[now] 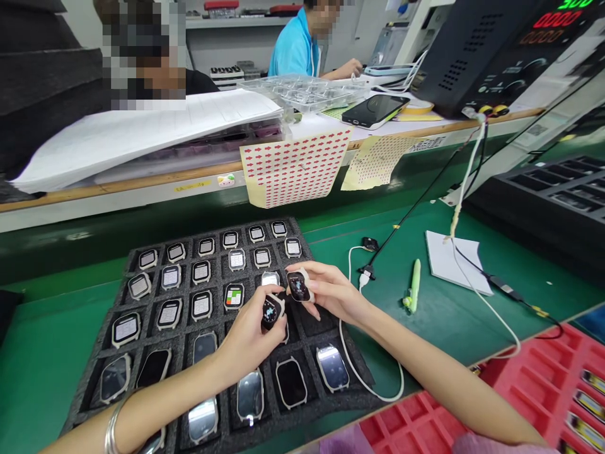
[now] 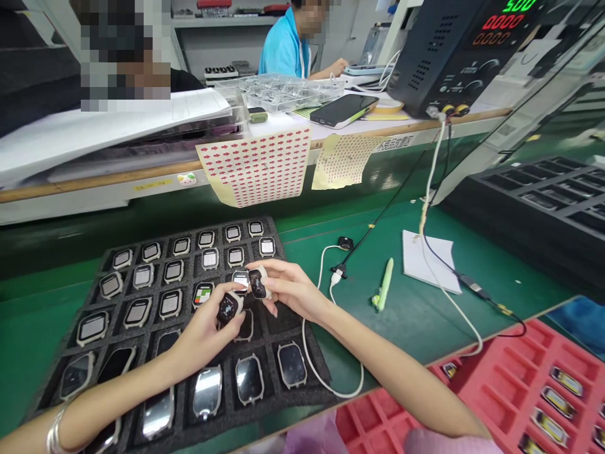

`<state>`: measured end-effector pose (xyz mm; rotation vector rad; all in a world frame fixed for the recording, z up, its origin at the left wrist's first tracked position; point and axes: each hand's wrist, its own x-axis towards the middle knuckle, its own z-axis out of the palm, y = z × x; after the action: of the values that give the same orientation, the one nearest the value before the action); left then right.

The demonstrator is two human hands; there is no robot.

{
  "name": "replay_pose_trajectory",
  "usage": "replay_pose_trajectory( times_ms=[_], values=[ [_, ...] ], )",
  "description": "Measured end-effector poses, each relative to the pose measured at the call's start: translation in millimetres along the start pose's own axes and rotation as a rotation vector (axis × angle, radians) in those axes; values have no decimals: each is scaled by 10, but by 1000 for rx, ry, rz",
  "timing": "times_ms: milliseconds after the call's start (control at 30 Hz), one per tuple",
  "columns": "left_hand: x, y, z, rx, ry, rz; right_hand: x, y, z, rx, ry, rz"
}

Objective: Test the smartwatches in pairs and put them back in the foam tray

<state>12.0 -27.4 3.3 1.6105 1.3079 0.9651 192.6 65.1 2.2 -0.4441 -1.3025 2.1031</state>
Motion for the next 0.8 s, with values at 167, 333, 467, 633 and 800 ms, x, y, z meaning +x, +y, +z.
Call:
replay_pose_trajectory(
  times_ms=[167,333,467,633,800],
  values=[
    [-2,2,-26,33,25,-12,-3,-5,-13,-16,1,1],
    [20,-14,-35,12,23,-9,-5,-23,-22,-21,6,7],
    [31,-11,-46,4,47,-15,-9,-36,-22,-9,10,-2],
    [39,-4,-61,12,34,-19,-19,-40,-33,-16,-8,17],
    [65,-65,-42,-159,34,-100,-12,-57,-30,-8,5,65]
  ],
)
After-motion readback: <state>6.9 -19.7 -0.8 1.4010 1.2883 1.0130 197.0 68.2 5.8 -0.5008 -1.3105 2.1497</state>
